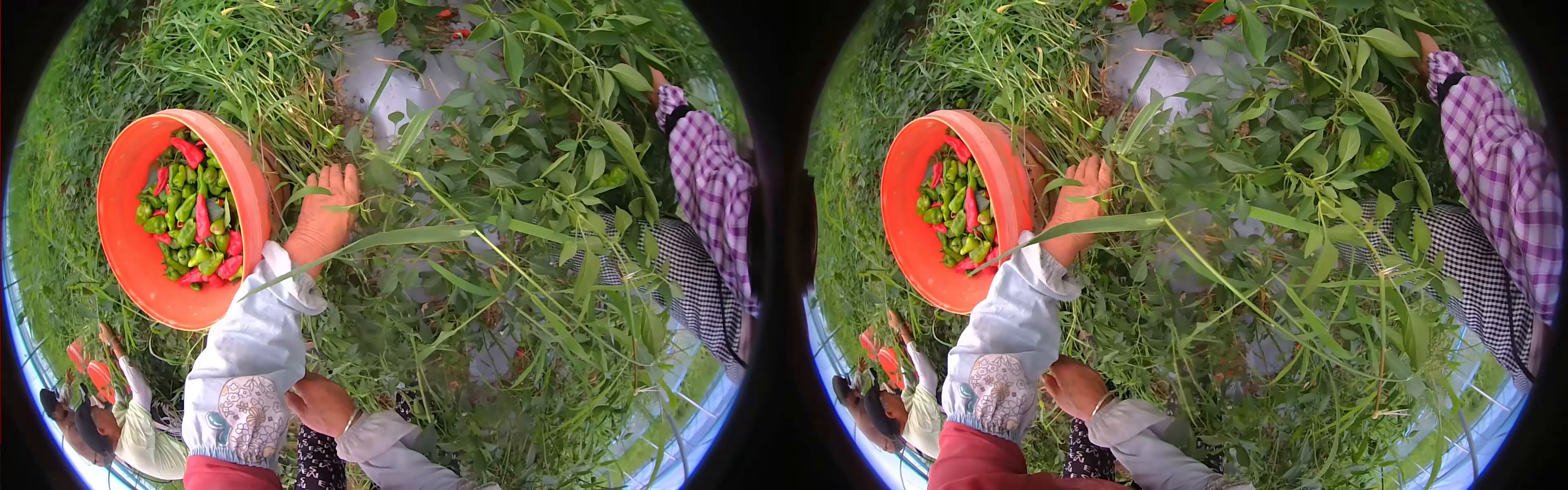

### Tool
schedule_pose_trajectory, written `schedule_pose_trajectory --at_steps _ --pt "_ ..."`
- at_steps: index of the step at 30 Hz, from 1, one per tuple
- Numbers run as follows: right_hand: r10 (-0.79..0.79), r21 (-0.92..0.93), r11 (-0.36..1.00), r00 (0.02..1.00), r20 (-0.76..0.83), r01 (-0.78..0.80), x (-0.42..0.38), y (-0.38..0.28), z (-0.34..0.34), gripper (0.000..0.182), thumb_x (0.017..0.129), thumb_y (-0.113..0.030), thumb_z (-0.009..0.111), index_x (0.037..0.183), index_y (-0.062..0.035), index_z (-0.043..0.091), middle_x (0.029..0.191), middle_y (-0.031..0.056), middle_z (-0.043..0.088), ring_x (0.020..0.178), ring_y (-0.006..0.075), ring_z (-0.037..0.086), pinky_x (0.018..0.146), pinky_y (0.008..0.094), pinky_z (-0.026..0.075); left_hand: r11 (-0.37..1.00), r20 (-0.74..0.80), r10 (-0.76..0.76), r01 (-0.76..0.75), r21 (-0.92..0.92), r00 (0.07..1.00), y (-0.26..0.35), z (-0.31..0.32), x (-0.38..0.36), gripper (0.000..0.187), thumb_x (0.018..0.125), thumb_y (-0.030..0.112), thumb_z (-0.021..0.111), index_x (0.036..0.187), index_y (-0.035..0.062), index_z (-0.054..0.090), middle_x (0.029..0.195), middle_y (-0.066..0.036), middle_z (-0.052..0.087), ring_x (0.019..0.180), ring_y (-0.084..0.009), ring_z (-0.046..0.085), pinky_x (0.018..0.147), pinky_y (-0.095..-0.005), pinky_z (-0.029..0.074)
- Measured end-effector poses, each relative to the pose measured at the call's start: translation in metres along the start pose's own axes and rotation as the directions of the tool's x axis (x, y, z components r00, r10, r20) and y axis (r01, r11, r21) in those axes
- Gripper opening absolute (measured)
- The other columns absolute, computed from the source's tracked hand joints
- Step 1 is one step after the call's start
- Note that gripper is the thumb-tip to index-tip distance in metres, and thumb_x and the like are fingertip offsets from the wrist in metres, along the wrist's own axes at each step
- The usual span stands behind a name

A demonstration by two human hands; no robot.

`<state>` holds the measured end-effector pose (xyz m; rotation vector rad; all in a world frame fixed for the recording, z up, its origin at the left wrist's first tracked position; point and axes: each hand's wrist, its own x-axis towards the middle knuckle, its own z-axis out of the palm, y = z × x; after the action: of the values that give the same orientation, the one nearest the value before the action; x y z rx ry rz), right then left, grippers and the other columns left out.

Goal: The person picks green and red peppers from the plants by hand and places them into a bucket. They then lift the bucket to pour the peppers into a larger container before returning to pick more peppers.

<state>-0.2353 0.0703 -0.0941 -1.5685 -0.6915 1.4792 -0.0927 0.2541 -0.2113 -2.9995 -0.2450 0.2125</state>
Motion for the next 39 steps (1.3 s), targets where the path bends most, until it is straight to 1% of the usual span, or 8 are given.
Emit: schedule_pose_trajectory --at_steps 7,10,16,25,32,34,37,39 --pt "-0.021 0.012 1.000 0.999 -0.043 0.022 0.000 -0.007 -0.007 0.027 0.084 -0.020 0.053 0.103 -0.0015 0.053 0.093 0.0199 0.059 0.085 0.0359 0.059 0.076 0.0441 0.048 0.997 -0.004 0.045 -0.045 0.057 0.999 0.000 -0.024 -0.006 0.047 0.081 0.012 0.044 0.122 -0.0109 0.041 0.113 -0.030 0.052 0.098 -0.0354 0.055 0.088 -0.0458 0.041" --pt "-0.002 -0.002 1.000 1.000 0.011 0.002 0.000 -0.008 -0.010 0.031 0.085 -0.020 0.052 0.111 -0.0024 0.051 0.101 0.0204 0.059 0.090 0.0359 0.058 0.079 0.0438 0.048 0.999 0.276 -0.034 0.026 0.032 0.960 0.004 -0.047 0.006 0.047 0.081 0.012 0.045 0.122 -0.0102 0.042 0.105 -0.026 0.056 0.090 -0.0319 0.057 0.082 -0.0414 0.043" --pt "0.000 0.105 0.994 0.999 -0.044 0.005 -0.004 -0.005 -0.011 0.037 0.085 -0.019 0.052 0.121 -0.0082 0.047 0.112 0.0166 0.058 0.097 0.0348 0.057 0.081 0.0418 0.046 0.954 0.443 0.203 -0.279 0.113 0.873 0.003 -0.075 -0.006 0.051 0.079 0.015 0.048 0.122 -0.0111 0.043 0.085 -0.016 0.057 0.078 -0.0252 0.056 0.066 -0.0359 0.043" --pt "-0.004 0.139 0.990 1.000 0.010 0.003 -0.001 -0.007 -0.015 0.034 0.087 -0.017 0.051 0.118 -0.0033 0.045 0.110 0.0190 0.058 0.095 0.0348 0.058 0.081 0.0421 0.047 0.758 0.479 0.459 -0.611 0.228 0.748 -0.012 -0.112 0.005 0.044 0.080 0.019 0.048 0.111 -0.0127 0.050 0.093 -0.021 0.057 0.084 -0.0298 0.055 0.068 -0.0450 0.042" --pt "-0.046 0.171 0.983 0.992 -0.119 0.066 0.002 0.001 -0.013 0.030 0.087 -0.018 0.051 0.114 -0.0065 0.048 0.103 0.0151 0.060 0.090 0.0306 0.060 0.075 0.0393 0.048 0.735 0.485 0.505 -0.650 0.193 0.714 -0.005 -0.126 -0.002 0.040 0.080 0.018 0.049 0.110 -0.0071 0.054 0.094 -0.029 0.058 0.093 -0.0377 0.057 0.074 -0.0505 0.043" --pt "-0.037 0.202 0.977 0.991 -0.127 0.062 0.002 0.000 -0.016 0.027 0.088 -0.017 0.050 0.112 -0.0054 0.049 0.101 0.0141 0.061 0.088 0.0271 0.061 0.073 0.0376 0.048 0.765 0.310 0.532 -0.604 0.222 0.788 0.010 -0.147 -0.014 0.030 0.075 0.018 0.052 0.093 -0.0050 0.056 0.094 -0.030 0.057 0.085 -0.0368 0.059 0.075 -0.0449 0.044" --pt "0.122 0.620 0.784 0.988 -0.098 -0.036 0.008 -0.004 -0.034 0.024 0.091 -0.017 0.048 0.112 -0.0047 0.052 0.101 0.0092 0.062 0.086 0.0180 0.062 0.071 0.0331 0.049 0.825 0.338 0.508 -0.561 0.074 0.792 0.029 -0.171 -0.021 0.029 0.073 0.018 0.054 0.090 -0.0049 0.055 0.095 -0.031 0.057 0.086 -0.0373 0.059 0.075 -0.0433 0.045" --pt "0.365 0.917 0.398 0.913 -0.184 0.025 0.009 -0.004 -0.048 0.025 0.092 -0.020 0.052 0.112 -0.0053 0.053 0.095 0.0050 0.064 0.080 0.0160 0.063 0.073 0.0275 0.048 0.838 0.378 0.478 -0.540 0.073 0.793 0.027 -0.176 -0.026 0.032 0.071 0.020 0.057 0.090 -0.0061 0.053 0.098 -0.033 0.056 0.089 -0.0382 0.059 0.074 -0.0423 0.046"
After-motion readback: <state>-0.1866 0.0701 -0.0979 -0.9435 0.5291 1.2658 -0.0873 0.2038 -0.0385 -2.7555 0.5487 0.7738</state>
